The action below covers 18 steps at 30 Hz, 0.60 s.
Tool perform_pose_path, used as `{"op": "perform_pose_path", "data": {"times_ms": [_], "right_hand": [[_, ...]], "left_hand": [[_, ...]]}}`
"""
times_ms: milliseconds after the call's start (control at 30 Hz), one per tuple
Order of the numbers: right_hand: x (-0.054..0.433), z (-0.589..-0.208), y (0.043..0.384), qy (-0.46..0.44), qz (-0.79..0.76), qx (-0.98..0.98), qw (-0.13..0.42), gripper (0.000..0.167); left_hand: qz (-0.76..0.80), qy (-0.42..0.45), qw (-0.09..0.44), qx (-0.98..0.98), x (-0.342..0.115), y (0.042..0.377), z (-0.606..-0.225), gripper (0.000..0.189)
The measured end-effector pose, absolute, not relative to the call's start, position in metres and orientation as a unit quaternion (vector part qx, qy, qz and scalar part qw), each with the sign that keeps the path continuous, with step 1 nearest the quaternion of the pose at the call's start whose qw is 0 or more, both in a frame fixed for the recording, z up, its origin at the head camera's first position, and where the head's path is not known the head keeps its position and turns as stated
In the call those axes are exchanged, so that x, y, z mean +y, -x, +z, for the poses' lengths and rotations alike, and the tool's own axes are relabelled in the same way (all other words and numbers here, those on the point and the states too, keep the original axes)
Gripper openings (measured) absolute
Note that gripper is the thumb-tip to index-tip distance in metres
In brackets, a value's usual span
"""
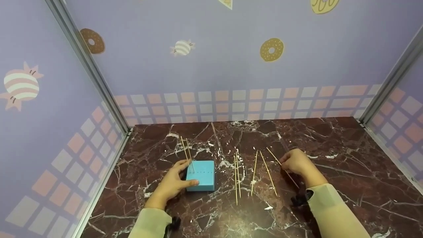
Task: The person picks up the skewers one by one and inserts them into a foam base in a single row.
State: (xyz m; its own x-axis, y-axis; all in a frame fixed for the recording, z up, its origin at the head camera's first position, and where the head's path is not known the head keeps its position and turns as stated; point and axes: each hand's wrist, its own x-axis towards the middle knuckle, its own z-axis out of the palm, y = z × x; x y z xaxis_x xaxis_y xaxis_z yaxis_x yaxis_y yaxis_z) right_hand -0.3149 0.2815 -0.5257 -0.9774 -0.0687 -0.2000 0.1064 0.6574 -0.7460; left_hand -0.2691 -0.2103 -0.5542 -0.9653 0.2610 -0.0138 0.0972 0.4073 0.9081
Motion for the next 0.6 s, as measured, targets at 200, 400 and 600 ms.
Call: {"op": "perform_pose_path", "data": {"times_ms": [200, 400, 600], "right_hand": [[0.281, -0.519, 0.313, -0.004, -0.463, 0.882, 0.089, 0.026], [0.278, -0.514, 0.312, 0.001, -0.511, 0.854, 0.095, 0.027], [0.278, -0.513, 0.314, -0.001, -0.566, 0.816, 0.115, 0.024]], "left_hand": [[0.529, -0.106, 0.074, 0.839, -0.211, 0.269, -0.555, 0.107], [0.524, -0.107, 0.070, 0.842, -0.211, 0.268, -0.555, 0.104], [0.528, -0.106, 0.069, 0.840, -0.210, 0.269, -0.555, 0.103]]}}
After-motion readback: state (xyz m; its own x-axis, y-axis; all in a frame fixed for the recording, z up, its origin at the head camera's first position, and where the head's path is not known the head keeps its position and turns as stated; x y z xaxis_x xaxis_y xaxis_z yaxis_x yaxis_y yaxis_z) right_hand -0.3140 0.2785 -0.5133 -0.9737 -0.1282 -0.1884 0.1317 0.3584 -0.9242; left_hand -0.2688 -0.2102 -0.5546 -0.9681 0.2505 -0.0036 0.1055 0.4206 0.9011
